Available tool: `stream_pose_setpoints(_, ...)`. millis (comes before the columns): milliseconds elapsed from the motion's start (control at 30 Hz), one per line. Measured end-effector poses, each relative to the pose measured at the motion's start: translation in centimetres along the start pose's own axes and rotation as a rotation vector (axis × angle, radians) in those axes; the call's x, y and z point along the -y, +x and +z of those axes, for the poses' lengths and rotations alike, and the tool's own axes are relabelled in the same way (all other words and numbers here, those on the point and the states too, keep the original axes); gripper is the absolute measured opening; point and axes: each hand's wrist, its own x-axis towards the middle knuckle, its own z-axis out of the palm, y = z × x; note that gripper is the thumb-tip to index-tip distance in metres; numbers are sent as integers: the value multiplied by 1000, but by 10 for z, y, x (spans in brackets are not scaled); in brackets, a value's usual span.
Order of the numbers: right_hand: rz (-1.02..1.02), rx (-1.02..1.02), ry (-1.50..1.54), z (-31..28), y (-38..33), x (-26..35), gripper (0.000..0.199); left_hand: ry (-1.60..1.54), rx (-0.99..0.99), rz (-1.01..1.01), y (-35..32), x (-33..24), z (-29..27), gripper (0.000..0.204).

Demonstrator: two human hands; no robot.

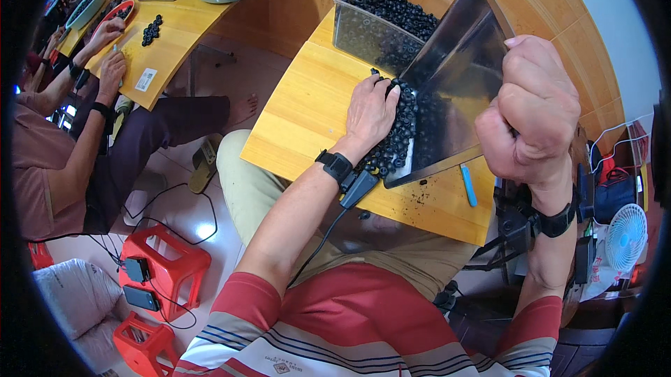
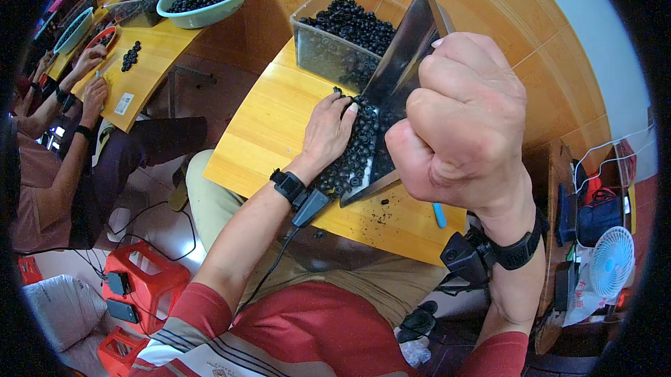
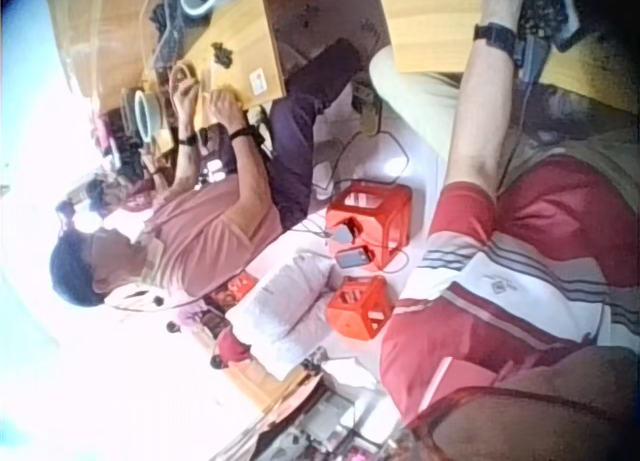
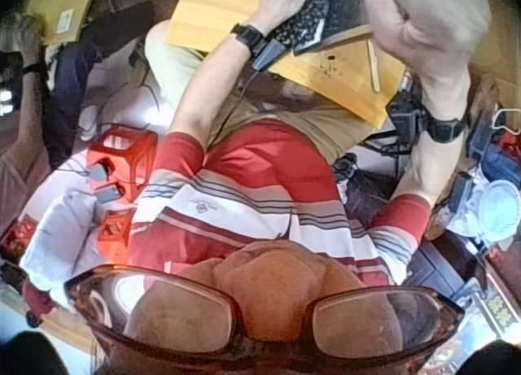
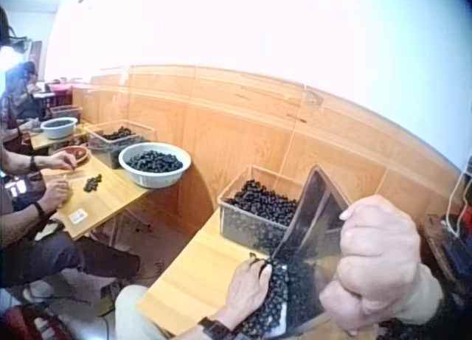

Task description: Manually sorting and inspecting black olives or similar small produce using a small knife.

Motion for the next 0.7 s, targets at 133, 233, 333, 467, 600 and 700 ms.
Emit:
stream_pose_setpoints(133, 9, 16, -19, -4, 1, -1, 26, -2, -7, -1, 0, -2, 0, 41)
stream_pose_setpoints(233, -2, -14, 4, 0, 0, -2, 25, -2, -14, -4, 0, 0, 1, 40)
stream_pose_setpoints(333, 28, 33, -27, -5, -2, 0, 24, -4, -18, 6, 0, 0, 2, 40)
stream_pose_setpoints(467, 0, 9, -16, -6, -1, 5, 24, -3, -22, 18, -1, 0, 4, 40)
stream_pose_setpoints(600, 17, 3, -8, -7, 2, 11, 19, -1, -30, 18, -2, 3, 2, 41)
stream_pose_setpoints(700, 4, 19, 8, -5, 2, 9, 19, -8, -30, 12, 0, 2, 3, 41)
